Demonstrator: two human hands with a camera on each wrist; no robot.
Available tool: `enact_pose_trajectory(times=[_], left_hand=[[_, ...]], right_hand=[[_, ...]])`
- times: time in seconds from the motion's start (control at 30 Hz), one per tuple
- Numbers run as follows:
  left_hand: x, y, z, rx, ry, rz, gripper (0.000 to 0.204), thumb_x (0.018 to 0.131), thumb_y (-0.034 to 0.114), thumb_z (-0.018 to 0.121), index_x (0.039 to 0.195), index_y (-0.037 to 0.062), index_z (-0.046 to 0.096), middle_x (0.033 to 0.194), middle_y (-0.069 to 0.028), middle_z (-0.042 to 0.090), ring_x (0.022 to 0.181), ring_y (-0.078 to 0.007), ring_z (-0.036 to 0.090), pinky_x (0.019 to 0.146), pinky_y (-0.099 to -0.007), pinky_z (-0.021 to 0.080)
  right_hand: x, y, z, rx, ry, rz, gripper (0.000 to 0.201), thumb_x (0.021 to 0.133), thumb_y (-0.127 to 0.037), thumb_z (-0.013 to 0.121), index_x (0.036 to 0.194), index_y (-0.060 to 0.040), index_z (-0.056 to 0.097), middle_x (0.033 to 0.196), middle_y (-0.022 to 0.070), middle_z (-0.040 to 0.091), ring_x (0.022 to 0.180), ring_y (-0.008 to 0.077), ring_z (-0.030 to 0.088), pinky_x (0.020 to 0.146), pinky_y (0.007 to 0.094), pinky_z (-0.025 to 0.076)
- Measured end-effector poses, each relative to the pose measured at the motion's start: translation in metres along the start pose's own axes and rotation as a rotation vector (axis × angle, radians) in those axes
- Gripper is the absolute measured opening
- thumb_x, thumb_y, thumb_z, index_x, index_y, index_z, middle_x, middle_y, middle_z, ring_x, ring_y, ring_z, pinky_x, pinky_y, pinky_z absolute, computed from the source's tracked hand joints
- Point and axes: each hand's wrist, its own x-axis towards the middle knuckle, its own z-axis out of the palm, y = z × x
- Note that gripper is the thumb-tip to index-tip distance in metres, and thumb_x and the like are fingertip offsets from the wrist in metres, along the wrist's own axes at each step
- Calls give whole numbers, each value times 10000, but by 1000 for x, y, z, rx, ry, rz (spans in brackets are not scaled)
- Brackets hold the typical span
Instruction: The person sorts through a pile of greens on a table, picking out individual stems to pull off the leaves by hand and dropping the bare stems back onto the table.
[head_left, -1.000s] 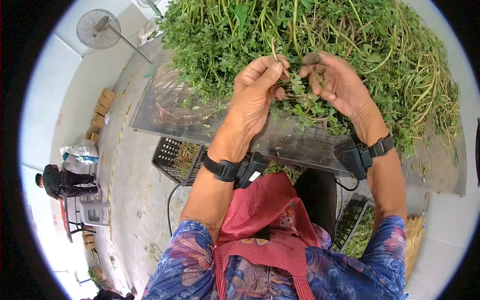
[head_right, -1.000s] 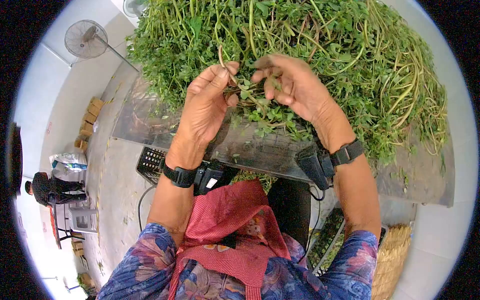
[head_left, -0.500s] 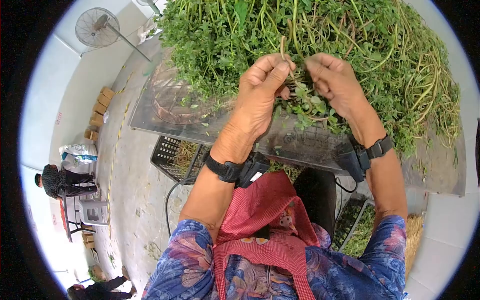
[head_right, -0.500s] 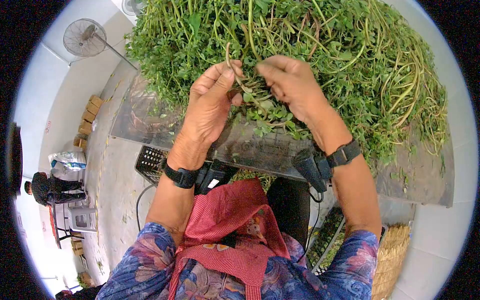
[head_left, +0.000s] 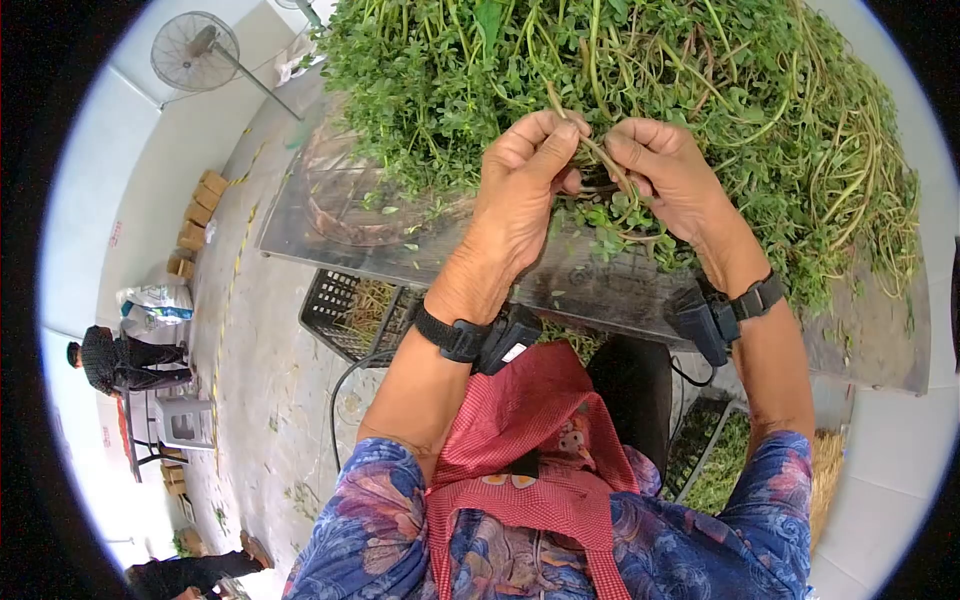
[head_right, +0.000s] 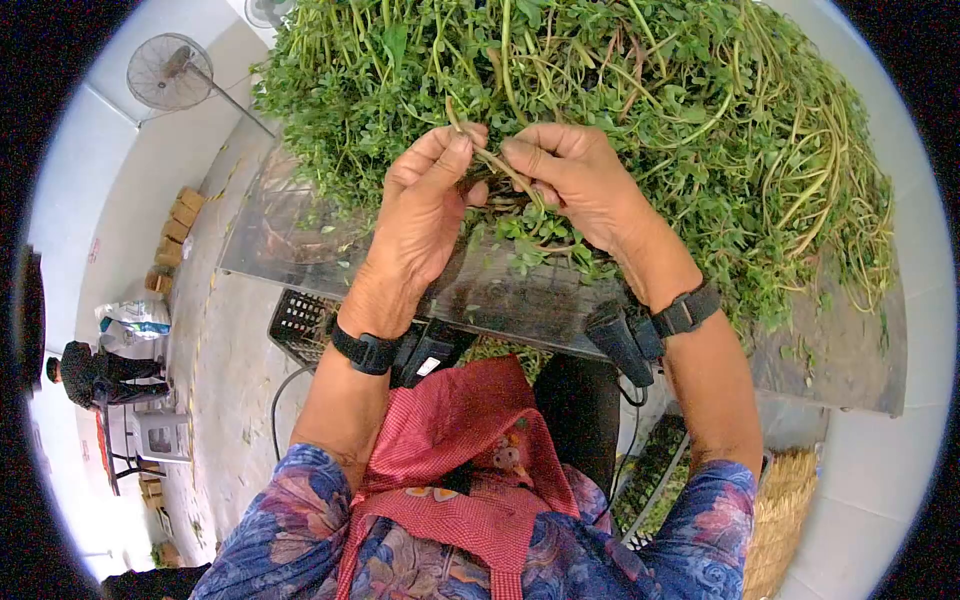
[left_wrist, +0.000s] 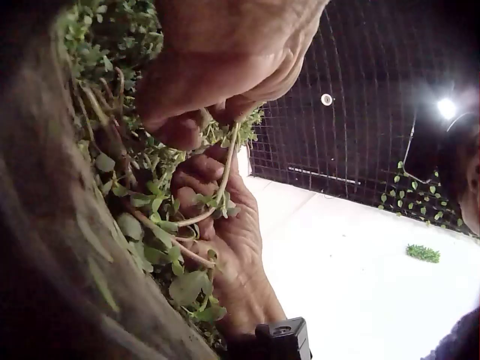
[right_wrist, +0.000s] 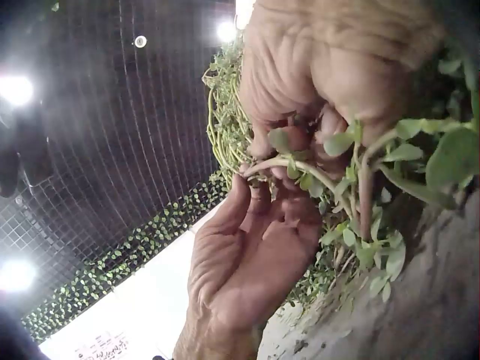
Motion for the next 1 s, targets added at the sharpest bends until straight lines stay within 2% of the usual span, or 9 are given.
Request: enact_pose_trajectory(times=[0.17, 0.23, 0.37, 0.43, 0.57, 0.77, 0.83, 0.87, 1.0], left_hand=[[2, -5, 0, -7, -44, 49, 149, 884, 182, 573, 963, 59, 600, 954, 14, 588, 822, -79, 506, 739, -231, 404], [3, -6, -3, -25, -162, 154, 167, 881, 215, 573, 954, 69, 607, 1212, -44, 506, 1058, -150, 475, 854, -351, 403], [2, -4, -3, -61, -158, 114, 186, 878, 221, 577, 981, 68, 605, 1223, -42, 493, 1069, -157, 467, 868, -357, 398], [-1, 2, 4, -157, -132, 32, 144, 880, 189, 581, 959, 70, 599, 995, 10, 567, 942, -102, 485, 857, -281, 365], [2, -7, 1, -57, -122, 73, 195, 877, 182, 585, 1029, 60, 575, 975, 16, 566, 918, -91, 486, 843, -272, 375], [2, -6, 2, -50, -57, 74, 292, 883, 176, 574, 1145, 62, 518, 985, 21, 571, 883, -77, 483, 803, -238, 372], [4, 5, -3, -53, -46, 160, 288, 887, 182, 568, 1146, 67, 520, 996, 20, 576, 887, -72, 483, 774, -234, 375], [5, 6, -9, -92, -44, 119, 145, 887, 203, 565, 977, 90, 582, 1194, -64, 507, 1069, -168, 486, 817, -332, 397], [9, 8, -16, -282, -101, 127, 163, 894, 140, 546, 986, 6, 554, 1043, -136, 587, 934, -202, 589, 767, -285, 507]], right_hand=[[3, 5, -3, 225, 82, 46, 182, 857, -232, 612, 827, -54, 593, 679, -6, 557, 457, 19, 373, 393, 164, 270], [4, 5, -9, 304, 104, 81, 192, 861, -235, 608, 845, -46, 577, 692, 9, 558, 448, 23, 380, 376, 160, 266], [-2, -6, -3, 268, 13, 97, 256, 882, -277, 576, 894, -22, 557, 738, 44, 563, 455, 29, 403, 346, 132, 260], [-7, -14, 9, 296, -53, 140, 298, 876, -309, 581, 916, -15, 557, 746, 51, 569, 475, 25, 410, 341, 135, 259], [-1, -1, 4, 174, -123, 59, 271, 835, -286, 642, 869, -22, 589, 716, 10, 561, 491, 15, 403, 400, 138, 265], [4, 9, -2, 153, 142, 3, 207, 841, -228, 636, 849, -26, 590, 664, -26, 512, 482, 18, 387, 415, 140, 251], [2, -2, -11, 251, 69, -30, 195, 854, -215, 608, 884, -24, 578, 670, -11, 519, 478, 25, 385, 405, 145, 253], [1, -7, -13, 310, 65, -12, 190, 857, -205, 592, 897, -21, 570, 675, 1, 526, 477, 27, 387, 394, 148, 255], [-3, -9, -4, 304, -8, 45, 208, 850, -175, 562, 973, -6, 559, 708, 36, 550, 474, 28, 403, 365, 142, 264]])
